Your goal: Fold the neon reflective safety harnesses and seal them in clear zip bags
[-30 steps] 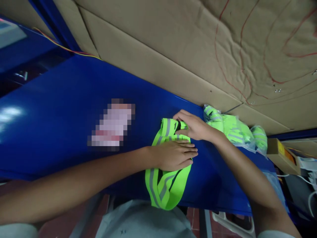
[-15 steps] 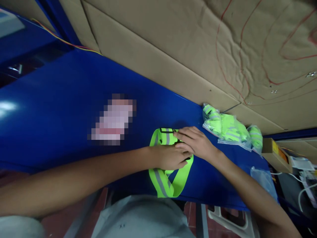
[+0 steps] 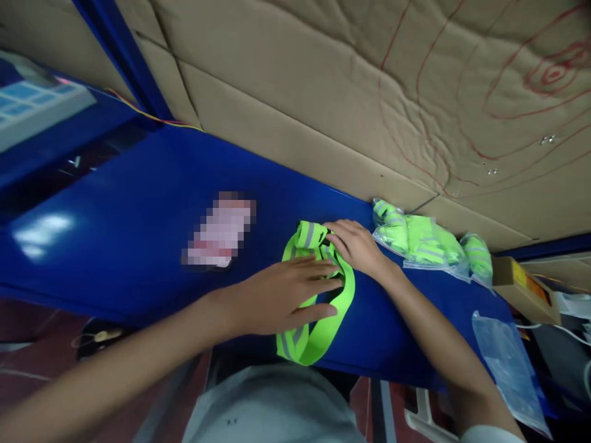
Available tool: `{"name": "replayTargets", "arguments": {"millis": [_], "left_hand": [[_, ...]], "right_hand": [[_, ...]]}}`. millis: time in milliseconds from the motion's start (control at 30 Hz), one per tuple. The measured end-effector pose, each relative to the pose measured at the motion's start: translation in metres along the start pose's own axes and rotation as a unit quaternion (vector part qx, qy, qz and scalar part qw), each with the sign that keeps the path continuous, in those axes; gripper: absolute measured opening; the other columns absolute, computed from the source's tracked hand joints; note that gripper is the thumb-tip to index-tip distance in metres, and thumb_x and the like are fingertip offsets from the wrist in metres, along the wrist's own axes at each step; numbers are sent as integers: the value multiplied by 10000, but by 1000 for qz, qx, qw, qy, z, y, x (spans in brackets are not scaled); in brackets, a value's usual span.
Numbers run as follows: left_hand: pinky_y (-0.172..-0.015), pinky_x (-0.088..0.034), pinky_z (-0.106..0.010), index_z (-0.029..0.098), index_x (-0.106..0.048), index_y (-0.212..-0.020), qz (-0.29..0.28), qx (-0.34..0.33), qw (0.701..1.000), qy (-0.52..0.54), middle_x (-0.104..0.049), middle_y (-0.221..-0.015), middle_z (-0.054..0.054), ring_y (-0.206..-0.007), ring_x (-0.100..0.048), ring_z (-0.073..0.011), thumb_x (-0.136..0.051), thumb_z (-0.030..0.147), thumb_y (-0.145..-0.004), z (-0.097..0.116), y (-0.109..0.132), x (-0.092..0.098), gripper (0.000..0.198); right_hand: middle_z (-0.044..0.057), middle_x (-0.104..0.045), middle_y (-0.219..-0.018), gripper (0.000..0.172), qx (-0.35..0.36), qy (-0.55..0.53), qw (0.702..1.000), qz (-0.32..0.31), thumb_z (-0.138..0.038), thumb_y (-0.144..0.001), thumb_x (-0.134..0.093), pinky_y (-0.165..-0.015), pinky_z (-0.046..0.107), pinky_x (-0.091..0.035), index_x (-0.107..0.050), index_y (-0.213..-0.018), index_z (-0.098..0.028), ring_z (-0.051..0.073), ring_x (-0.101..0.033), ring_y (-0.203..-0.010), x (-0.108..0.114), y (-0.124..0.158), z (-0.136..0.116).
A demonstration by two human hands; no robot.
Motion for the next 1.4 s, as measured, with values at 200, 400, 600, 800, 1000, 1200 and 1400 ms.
{"name": "replayTargets", "arguments": {"millis": [200, 400, 600, 800, 1000, 1200, 1400], "left_hand": [[-1270, -289, -523, 227, -254, -1638, -56, 67, 995, 43, -98, -1725, -145, -1604, -92, -322, -458, 549, -1035, 2, 25, -41, 713], [-1266, -296, -530, 196, -238, -1636, -70, 48, 993, 87, -90, -1725, -165, -1607, -69, -313, -439, 442, -1065, 16, 10, -58, 654], [-1235, -388, -421, 217, -471, -1479, 83, 84, 987, 108, -448, -1549, -148, -1498, -392, -233, -422, 301, -1070, -11, 15, -21, 420], [-1281, -280, -522, 215, -348, -1561, 69, 71, 994, 34, -296, -1655, -153, -1569, -240, -279, -418, 334, -1067, -26, -2, -22, 513], [-1293, -201, -559, 194, -380, -1553, 32, -42, 998, -17, -348, -1645, -154, -1579, -225, -295, -418, 376, -1061, -6, -31, -32, 526], [-1225, -334, -503, 134, -597, -1335, -70, -105, 990, -64, -540, -1479, -186, -1438, -442, -305, -467, 401, -1045, 6, -39, -66, 415], [-1060, -445, -434, 168, -613, -1273, -60, -45, 997, -7, -647, -1191, -128, -1161, -563, -253, -422, 367, -1059, 1, -39, -57, 350]], "right_hand": [[113, -721, -1116, 349, -32, -73, 997, 6, -342, -1079, -423, -916, 363, -490, -655, -1281, -176, 246, -653, -1045, -6, -10, 13], [109, -729, -1168, 296, -69, -168, 983, -17, -279, -1054, -481, -937, 340, -496, -683, -1240, -169, 224, -681, -1079, -14, -17, 30], [124, -731, -1219, 293, -93, -195, 976, -16, -265, -1043, -499, -974, 351, -492, -693, -1237, -162, 232, -681, -1145, -20, -19, 40], [86, -741, -1238, 285, -114, -256, 960, 0, -278, -1041, -507, -976, 327, -487, -707, -1216, -177, 217, -687, -1154, -29, -20, 53], [107, -715, -1300, 325, -125, -241, 962, -5, -313, -1038, -521, -1010, 338, -485, -697, -1272, -173, 236, -669, -1210, -32, -20, 58], [103, -712, -1302, 311, -105, -219, 970, -8, -298, -1042, -512, -1025, 357, -483, -700, -1263, -188, 245, -657, -1228, -27, -19, 60], [120, -710, -1249, 290, -76, -148, 986, 14, -278, -1049, -511, -941, 351, -497, -678, -1263, -177, 236, -659, -1153, -19, -18, 49]]}}
Point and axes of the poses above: each hand's wrist, its own y-axis away from the middle knuckle, its own x-axis out of the back of the hand, z = x × y, the point moved 10 cm from there along -y, towards the middle knuckle
